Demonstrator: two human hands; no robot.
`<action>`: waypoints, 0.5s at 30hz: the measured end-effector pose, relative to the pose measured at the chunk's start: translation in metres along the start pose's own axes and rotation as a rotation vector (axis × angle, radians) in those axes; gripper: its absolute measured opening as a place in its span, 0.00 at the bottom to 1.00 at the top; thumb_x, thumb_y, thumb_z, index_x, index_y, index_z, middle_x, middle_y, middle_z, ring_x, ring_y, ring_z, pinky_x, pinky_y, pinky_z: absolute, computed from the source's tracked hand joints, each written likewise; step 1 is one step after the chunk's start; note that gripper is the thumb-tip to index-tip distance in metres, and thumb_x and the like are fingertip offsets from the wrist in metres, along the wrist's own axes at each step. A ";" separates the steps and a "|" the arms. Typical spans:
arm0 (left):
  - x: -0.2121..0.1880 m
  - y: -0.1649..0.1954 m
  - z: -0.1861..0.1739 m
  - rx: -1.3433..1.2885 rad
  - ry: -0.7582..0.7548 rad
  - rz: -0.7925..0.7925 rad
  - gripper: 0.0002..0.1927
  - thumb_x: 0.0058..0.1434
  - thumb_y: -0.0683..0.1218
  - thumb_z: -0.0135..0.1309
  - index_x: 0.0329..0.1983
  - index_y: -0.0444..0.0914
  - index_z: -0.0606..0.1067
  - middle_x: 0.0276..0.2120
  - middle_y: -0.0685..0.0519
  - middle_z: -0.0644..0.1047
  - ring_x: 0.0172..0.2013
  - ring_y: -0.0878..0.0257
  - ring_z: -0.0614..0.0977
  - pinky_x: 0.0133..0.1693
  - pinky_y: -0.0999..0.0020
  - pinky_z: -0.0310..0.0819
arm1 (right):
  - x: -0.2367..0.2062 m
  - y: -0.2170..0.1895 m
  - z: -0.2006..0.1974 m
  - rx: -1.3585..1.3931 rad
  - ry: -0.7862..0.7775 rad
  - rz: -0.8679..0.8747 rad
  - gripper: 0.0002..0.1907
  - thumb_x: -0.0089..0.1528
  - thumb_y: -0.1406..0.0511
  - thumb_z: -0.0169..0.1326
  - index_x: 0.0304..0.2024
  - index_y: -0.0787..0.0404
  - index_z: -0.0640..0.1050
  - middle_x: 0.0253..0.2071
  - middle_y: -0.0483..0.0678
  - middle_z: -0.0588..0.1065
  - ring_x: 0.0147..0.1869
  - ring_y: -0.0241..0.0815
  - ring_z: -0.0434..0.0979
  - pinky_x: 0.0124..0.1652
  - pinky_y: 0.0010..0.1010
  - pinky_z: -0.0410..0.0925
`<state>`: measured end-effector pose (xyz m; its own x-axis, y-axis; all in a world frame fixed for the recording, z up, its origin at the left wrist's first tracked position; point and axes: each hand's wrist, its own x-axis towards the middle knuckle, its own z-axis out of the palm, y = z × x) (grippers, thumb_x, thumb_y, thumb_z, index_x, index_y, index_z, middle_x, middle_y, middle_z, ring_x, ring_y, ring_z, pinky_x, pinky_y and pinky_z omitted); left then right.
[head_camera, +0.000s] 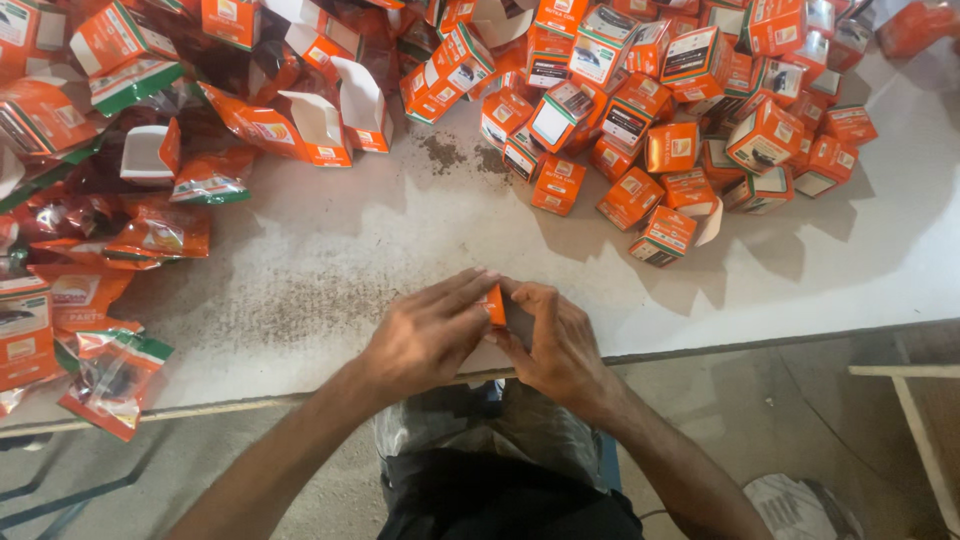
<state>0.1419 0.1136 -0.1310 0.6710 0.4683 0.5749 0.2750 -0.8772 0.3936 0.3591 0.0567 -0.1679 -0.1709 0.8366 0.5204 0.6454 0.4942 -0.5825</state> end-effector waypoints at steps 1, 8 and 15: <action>-0.001 0.000 -0.002 0.027 -0.031 0.057 0.12 0.57 0.40 0.63 0.42 0.34 0.74 0.65 0.39 0.73 0.65 0.43 0.75 0.63 0.53 0.74 | 0.001 -0.001 -0.001 0.007 -0.007 0.020 0.31 0.59 0.63 0.68 0.55 0.66 0.63 0.48 0.59 0.76 0.48 0.61 0.81 0.45 0.46 0.73; -0.010 0.008 -0.011 0.113 -0.138 0.011 0.24 0.56 0.43 0.61 0.57 0.37 0.75 0.70 0.38 0.64 0.72 0.41 0.63 0.72 0.43 0.52 | 0.015 -0.010 -0.010 -0.018 -0.138 -0.167 0.40 0.56 0.67 0.64 0.68 0.65 0.63 0.61 0.61 0.71 0.64 0.63 0.72 0.61 0.49 0.67; 0.025 -0.032 0.017 -0.010 0.045 -0.220 0.53 0.53 0.52 0.70 0.75 0.36 0.53 0.76 0.34 0.49 0.75 0.35 0.53 0.73 0.43 0.50 | 0.078 0.035 -0.068 -0.782 0.207 0.027 0.40 0.65 0.57 0.63 0.74 0.59 0.61 0.75 0.62 0.58 0.80 0.64 0.53 0.74 0.64 0.47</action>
<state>0.1618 0.1516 -0.1408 0.5642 0.6526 0.5057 0.4041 -0.7524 0.5202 0.4194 0.1234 -0.1050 -0.0564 0.7475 0.6618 0.9943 0.1024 -0.0309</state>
